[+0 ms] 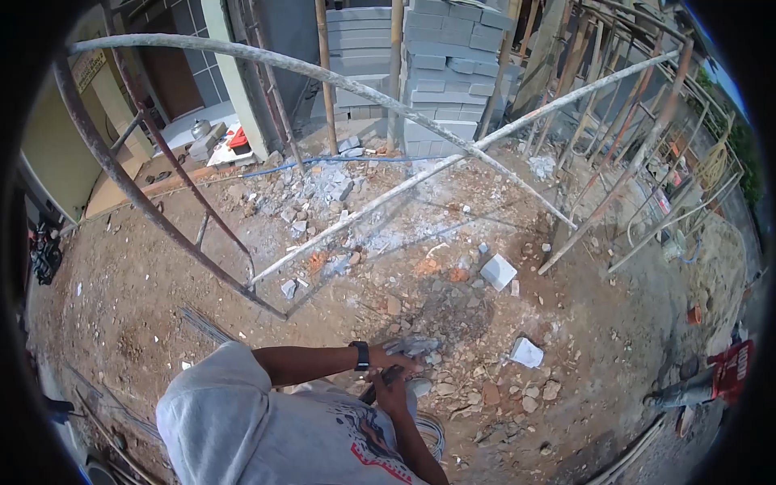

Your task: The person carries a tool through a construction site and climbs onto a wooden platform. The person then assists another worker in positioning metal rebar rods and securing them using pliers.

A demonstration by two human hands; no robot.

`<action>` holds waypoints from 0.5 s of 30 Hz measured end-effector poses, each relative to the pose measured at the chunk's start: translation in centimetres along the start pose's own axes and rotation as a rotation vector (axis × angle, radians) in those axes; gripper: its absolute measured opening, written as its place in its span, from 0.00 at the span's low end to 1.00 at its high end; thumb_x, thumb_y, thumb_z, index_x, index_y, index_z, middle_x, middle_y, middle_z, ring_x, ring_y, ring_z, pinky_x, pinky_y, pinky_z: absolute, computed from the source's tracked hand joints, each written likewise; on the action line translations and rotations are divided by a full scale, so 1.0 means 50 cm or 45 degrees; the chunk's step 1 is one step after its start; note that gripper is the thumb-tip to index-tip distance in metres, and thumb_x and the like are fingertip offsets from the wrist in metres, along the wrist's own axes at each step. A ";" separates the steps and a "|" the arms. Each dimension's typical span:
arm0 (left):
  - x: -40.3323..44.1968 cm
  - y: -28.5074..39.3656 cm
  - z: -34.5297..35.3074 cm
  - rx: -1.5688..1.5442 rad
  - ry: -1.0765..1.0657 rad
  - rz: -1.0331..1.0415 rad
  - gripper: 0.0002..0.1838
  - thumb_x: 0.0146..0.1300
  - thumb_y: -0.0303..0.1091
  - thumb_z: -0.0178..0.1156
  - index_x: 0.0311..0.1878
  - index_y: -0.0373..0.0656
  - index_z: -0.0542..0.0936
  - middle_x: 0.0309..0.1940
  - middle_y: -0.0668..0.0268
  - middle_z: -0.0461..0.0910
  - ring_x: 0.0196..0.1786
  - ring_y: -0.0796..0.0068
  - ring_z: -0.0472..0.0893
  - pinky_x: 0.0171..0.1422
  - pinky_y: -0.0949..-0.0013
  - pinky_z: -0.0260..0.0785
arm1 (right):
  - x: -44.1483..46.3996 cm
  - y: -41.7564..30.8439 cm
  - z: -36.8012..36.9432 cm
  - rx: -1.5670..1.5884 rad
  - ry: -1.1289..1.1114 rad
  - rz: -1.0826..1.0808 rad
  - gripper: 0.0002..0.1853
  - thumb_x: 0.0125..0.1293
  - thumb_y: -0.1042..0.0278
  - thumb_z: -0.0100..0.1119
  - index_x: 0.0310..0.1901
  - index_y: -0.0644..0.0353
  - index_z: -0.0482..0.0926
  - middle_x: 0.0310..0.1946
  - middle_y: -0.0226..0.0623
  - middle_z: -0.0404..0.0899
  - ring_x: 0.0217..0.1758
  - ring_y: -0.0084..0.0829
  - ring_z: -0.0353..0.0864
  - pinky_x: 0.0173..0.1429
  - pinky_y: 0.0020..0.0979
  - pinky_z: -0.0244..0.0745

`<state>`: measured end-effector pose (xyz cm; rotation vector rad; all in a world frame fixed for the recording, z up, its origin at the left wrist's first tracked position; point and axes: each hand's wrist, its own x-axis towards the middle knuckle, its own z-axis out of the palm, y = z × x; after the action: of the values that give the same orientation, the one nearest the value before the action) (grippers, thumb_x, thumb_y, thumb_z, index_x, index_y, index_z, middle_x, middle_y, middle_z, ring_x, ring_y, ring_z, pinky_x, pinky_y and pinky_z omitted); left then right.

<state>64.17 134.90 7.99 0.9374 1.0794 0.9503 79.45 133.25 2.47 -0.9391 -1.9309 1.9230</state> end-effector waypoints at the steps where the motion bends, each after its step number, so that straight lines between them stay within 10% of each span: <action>1: 0.013 0.078 0.037 -0.155 0.095 0.035 0.14 0.63 0.43 0.70 0.31 0.42 0.82 0.23 0.68 0.81 0.26 0.78 0.77 0.35 0.69 0.70 | 0.002 -0.030 -0.063 -0.051 -0.118 0.070 0.21 0.72 0.54 0.59 0.54 0.64 0.75 0.39 0.35 0.82 0.41 0.30 0.81 0.47 0.33 0.75; 15: 0.475 0.149 0.197 -0.289 0.108 -0.365 0.17 0.57 0.43 0.73 0.38 0.38 0.82 0.25 0.67 0.80 0.27 0.76 0.80 0.34 0.70 0.73 | 0.003 -0.094 -0.600 -0.075 -0.030 0.203 0.32 0.65 0.45 0.66 0.61 0.62 0.74 0.43 0.45 0.85 0.47 0.34 0.84 0.55 0.37 0.76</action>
<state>77.20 158.12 10.44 0.5437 1.1157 0.8585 96.11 157.59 9.68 -1.1237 -1.9908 1.9802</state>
